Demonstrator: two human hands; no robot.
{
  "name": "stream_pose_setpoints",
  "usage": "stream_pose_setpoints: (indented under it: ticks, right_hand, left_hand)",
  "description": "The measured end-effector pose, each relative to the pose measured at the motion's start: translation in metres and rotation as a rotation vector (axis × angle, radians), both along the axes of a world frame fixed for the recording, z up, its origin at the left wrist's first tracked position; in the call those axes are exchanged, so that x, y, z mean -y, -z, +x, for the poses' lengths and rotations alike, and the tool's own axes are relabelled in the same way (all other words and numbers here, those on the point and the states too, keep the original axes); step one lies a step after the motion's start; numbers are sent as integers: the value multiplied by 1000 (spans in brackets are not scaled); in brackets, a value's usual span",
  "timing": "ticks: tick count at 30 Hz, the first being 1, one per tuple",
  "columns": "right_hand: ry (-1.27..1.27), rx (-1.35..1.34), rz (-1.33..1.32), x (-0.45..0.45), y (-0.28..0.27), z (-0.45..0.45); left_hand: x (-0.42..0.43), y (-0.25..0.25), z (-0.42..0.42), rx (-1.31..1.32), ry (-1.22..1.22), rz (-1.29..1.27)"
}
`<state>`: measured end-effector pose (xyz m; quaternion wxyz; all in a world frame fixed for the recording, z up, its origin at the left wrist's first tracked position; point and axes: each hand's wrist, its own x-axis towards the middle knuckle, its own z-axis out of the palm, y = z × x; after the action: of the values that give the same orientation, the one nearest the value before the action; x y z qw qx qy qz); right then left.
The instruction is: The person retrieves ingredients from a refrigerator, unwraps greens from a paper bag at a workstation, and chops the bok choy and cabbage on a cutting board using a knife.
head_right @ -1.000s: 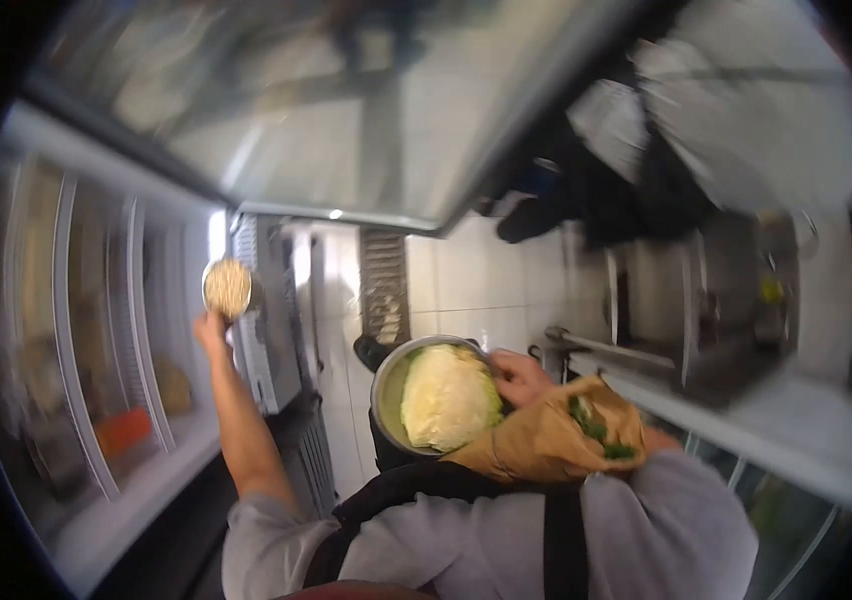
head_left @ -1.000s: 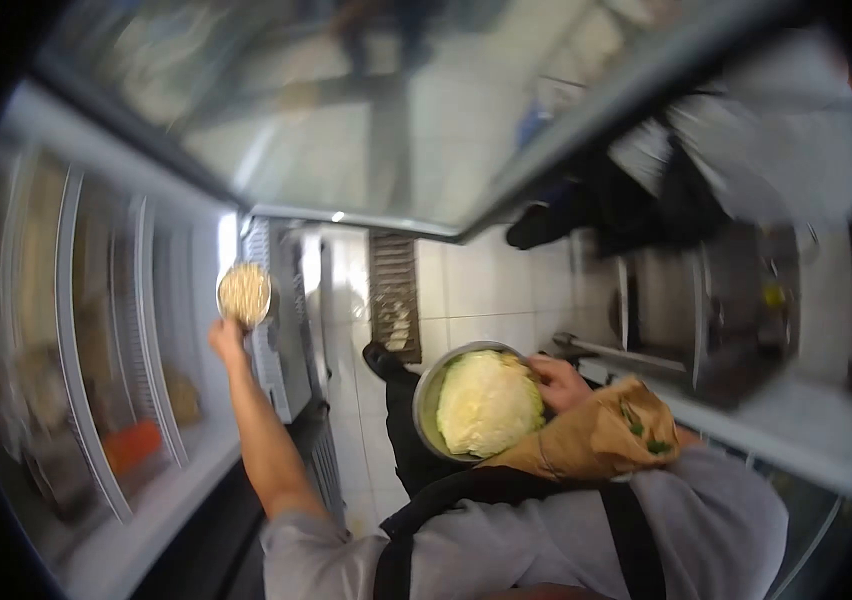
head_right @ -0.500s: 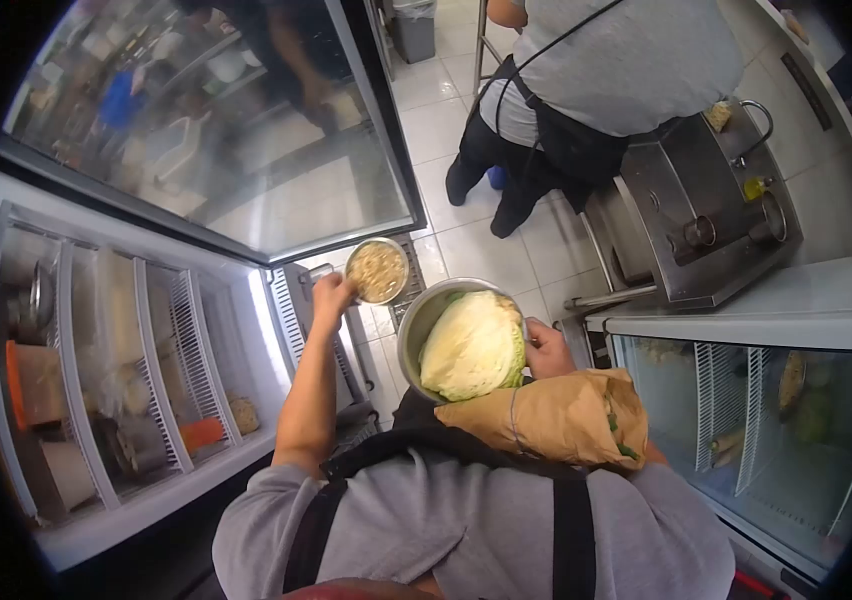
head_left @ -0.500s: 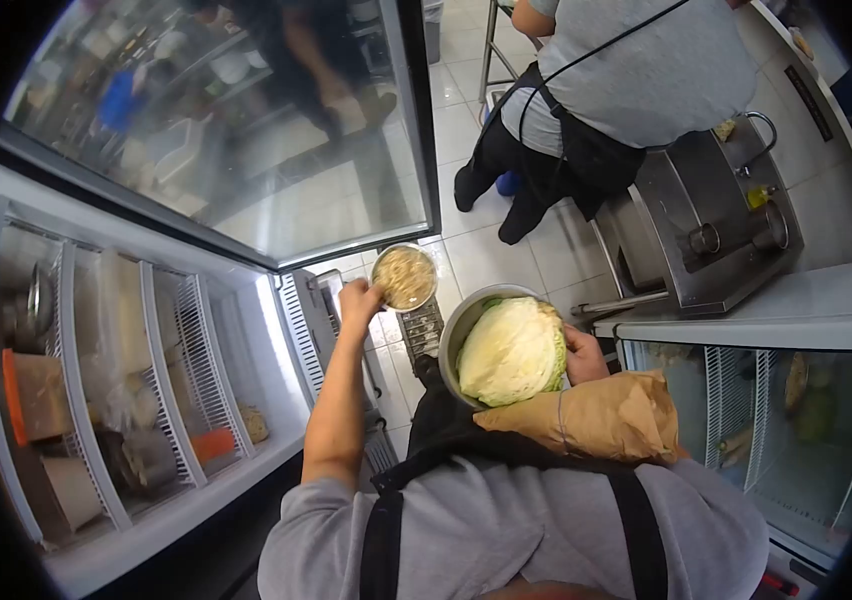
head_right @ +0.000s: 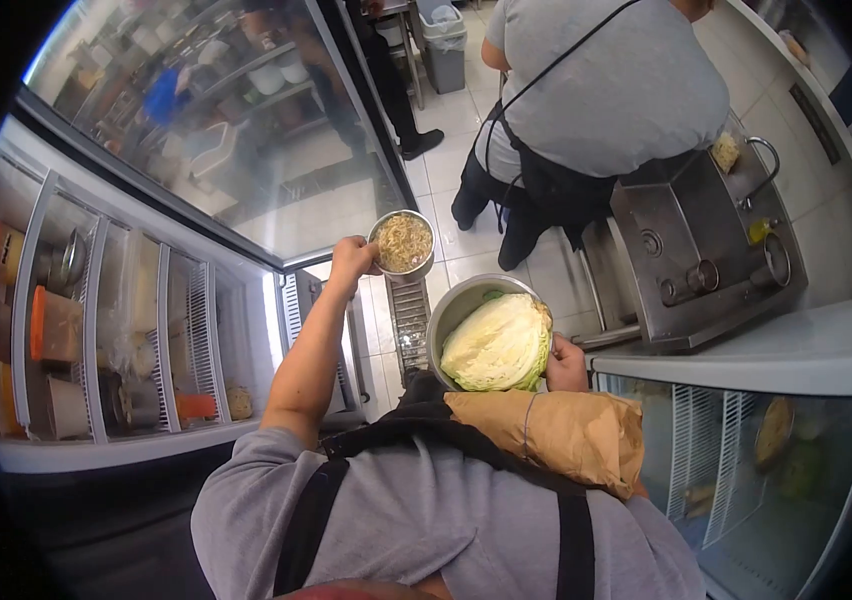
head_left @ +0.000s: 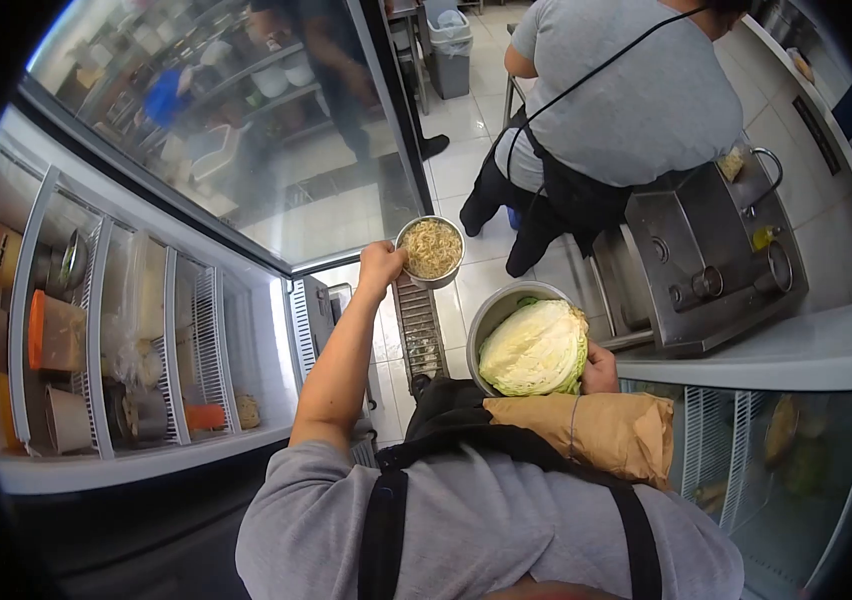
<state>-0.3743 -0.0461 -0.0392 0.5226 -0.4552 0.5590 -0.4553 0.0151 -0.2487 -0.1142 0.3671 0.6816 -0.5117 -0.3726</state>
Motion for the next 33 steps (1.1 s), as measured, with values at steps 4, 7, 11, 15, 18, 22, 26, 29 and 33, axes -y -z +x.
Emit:
stream_pose_setpoints:
  ticks: [4,7,11,15,18,22,26,29,33]
  right_hand:
    - [48,-1,-58,18,-12,-31]
    - [56,6,14,23,-21,-42]
    - [10,-2,3,35,-11,-57]
    - [-1,-23,-31,46,-25,-55]
    - [12,-15,-14,51,-24,-54]
    - [-36,-12,-60,58,-24,-51]
    - [-46,-147,-67,66,-32,-45]
    - [-108,-325,-24,68,-23,-52]
    - [-134,-97,-19,64,-51,-23]
  left_hand:
    - [2,-39,-38,-114,-73,46]
    - [6,-47,-48,-314,-107,42]
    - [14,-50,-54,-333,-151,50]
    - [16,-66,-48,-317,-140,50]
    - [12,-76,-45,-335,-141,51]
    - [6,-98,-34,-288,-156,55]
    - [-12,-142,-27,-316,-131,14]
    - [-30,-184,-25,-319,-87,9]
    - [-50,-228,-16,-342,-18,-21]
